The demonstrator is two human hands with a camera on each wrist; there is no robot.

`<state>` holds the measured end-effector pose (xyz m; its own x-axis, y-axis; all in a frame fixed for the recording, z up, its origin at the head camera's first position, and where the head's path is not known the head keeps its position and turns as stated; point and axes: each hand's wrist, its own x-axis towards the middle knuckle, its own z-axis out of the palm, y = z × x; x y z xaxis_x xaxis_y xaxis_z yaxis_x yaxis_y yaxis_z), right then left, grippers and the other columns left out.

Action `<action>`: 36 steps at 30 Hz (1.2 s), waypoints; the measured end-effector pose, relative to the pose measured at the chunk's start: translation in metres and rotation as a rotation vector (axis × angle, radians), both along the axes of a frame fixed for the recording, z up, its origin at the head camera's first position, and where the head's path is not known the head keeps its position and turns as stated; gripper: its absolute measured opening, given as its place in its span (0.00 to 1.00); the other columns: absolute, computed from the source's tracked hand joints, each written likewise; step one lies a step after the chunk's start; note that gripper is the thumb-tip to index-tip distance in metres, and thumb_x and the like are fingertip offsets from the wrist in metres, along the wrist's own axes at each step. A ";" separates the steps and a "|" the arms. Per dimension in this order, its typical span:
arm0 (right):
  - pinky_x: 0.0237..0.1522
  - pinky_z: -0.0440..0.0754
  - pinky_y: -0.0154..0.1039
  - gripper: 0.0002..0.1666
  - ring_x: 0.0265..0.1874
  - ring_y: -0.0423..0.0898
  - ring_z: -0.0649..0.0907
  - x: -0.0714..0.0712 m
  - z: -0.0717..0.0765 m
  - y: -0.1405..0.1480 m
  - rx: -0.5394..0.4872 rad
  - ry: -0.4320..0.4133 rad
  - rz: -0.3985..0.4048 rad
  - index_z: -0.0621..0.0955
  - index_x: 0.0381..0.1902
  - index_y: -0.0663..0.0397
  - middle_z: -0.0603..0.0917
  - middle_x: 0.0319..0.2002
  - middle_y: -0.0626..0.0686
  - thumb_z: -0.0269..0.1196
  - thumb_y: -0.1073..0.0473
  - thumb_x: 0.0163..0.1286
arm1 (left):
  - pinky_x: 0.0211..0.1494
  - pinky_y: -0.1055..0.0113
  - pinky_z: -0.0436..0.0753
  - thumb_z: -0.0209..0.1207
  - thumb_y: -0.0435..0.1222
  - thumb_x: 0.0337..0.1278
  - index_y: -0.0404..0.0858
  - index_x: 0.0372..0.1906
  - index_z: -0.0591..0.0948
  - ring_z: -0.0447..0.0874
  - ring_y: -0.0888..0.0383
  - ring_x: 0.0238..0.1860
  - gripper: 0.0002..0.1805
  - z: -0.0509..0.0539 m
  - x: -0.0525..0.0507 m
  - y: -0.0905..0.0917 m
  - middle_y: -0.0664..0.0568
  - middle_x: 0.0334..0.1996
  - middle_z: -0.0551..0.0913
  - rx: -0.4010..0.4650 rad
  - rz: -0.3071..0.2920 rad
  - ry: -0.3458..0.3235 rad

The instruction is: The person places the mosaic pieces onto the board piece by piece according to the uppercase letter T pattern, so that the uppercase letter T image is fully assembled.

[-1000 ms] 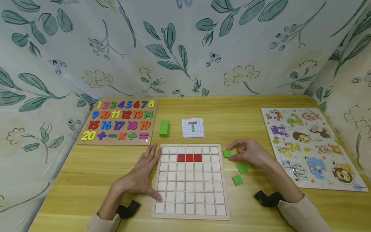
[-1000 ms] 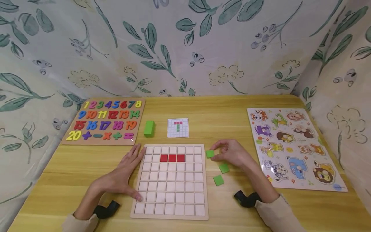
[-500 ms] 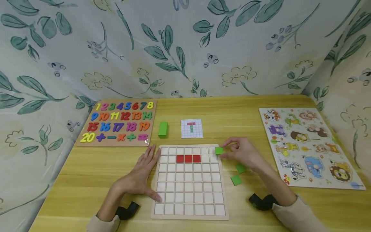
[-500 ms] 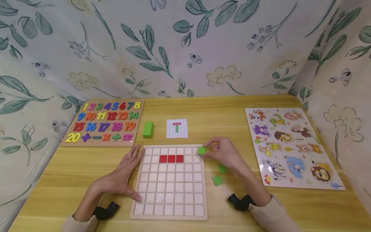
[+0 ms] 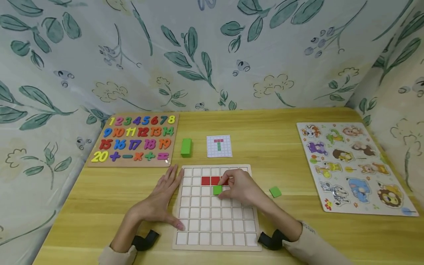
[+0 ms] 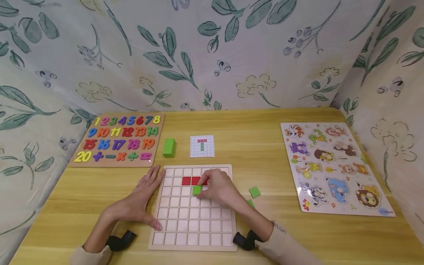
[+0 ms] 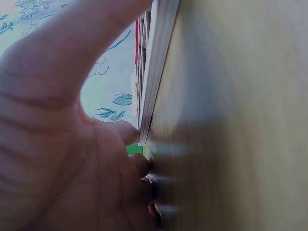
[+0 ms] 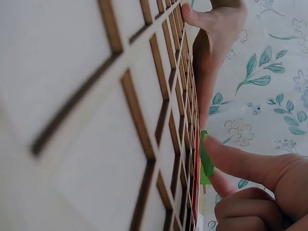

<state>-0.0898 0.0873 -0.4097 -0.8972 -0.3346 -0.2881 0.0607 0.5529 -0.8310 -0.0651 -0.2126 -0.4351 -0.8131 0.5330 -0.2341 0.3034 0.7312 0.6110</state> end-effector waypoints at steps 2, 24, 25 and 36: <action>0.24 0.61 0.31 0.15 0.19 0.41 0.65 0.000 0.001 -0.004 0.029 0.015 0.010 0.85 0.33 0.54 0.66 0.16 0.46 0.81 0.66 0.51 | 0.83 0.34 0.34 0.85 0.59 0.20 0.38 0.84 0.37 0.19 0.37 0.84 0.88 0.000 0.000 0.000 0.37 0.83 0.23 0.002 0.000 0.002; 0.22 0.60 0.31 0.16 0.19 0.41 0.66 -0.002 0.000 -0.014 0.123 0.078 0.012 0.86 0.29 0.51 0.69 0.16 0.46 0.83 0.66 0.47 | 0.83 0.33 0.34 0.86 0.58 0.21 0.37 0.84 0.37 0.19 0.37 0.83 0.88 0.002 0.000 0.001 0.36 0.83 0.23 0.011 -0.003 0.008; 0.22 0.60 0.31 0.16 0.19 0.41 0.66 -0.002 -0.001 -0.014 0.124 0.082 0.012 0.86 0.29 0.51 0.69 0.16 0.46 0.83 0.66 0.47 | 0.83 0.33 0.34 0.86 0.58 0.21 0.37 0.84 0.37 0.19 0.37 0.83 0.88 0.002 0.000 0.001 0.36 0.83 0.23 0.010 -0.003 0.007; 0.22 0.59 0.31 0.14 0.19 0.41 0.67 -0.001 -0.001 -0.011 0.142 0.104 0.037 0.89 0.30 0.49 0.69 0.15 0.46 0.84 0.63 0.46 | 0.83 0.33 0.33 0.86 0.57 0.21 0.38 0.84 0.37 0.18 0.37 0.83 0.88 0.003 0.000 0.001 0.37 0.83 0.23 0.012 0.003 -0.005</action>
